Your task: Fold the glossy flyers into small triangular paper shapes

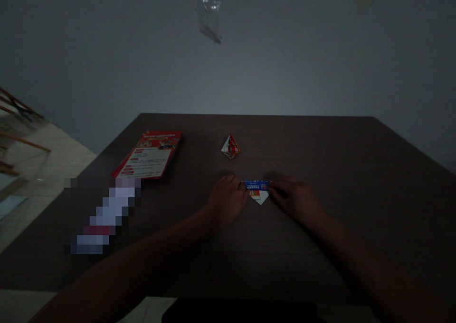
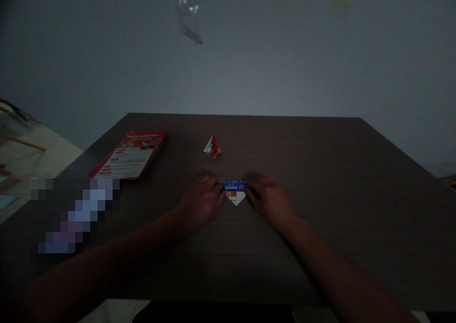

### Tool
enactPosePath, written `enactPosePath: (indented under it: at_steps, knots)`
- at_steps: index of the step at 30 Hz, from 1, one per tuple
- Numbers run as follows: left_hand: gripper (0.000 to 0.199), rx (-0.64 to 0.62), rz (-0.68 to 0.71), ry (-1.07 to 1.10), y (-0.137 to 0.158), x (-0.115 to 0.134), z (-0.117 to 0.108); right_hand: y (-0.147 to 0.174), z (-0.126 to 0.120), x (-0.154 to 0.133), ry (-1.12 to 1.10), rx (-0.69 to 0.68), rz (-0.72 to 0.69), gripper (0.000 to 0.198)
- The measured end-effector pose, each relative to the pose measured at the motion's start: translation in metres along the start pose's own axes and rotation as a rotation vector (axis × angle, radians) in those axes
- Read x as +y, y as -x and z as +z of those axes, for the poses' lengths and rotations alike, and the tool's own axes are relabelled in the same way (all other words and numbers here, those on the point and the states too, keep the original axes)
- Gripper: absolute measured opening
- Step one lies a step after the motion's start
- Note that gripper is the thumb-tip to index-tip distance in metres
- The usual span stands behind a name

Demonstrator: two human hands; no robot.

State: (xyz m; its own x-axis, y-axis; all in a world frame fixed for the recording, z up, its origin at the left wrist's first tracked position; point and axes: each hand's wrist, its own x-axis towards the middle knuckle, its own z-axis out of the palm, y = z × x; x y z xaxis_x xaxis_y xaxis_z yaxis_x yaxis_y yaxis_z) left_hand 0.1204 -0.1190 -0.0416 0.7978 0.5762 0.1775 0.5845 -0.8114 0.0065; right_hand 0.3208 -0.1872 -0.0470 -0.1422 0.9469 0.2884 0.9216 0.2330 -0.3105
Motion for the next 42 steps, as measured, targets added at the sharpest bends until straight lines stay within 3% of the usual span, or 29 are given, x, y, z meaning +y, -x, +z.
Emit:
enactPosePath:
  at_steps: [10, 19, 30, 42]
  knots:
    - [0.045, 0.020, -0.087, -0.019, -0.001, 0.009, -0.003, 0.002, 0.011, -0.010, 0.121, 0.047, 0.038, 0.026]
    - [0.053, 0.056, -0.073, 0.008, 0.004, 0.009, -0.005, 0.004, 0.008, -0.016, 0.129, 0.042, 0.053, 0.036]
    - [0.056, 0.074, -0.076, 0.073, 0.006, 0.008, -0.003, 0.000, 0.006, -0.006, -0.063, 0.035, 0.078, 0.050]
    - [0.050, 0.088, 0.012, 0.204, 0.000, -0.010, 0.001, -0.007, 0.002, -0.004, -0.152, 0.002, 0.096, 0.036]
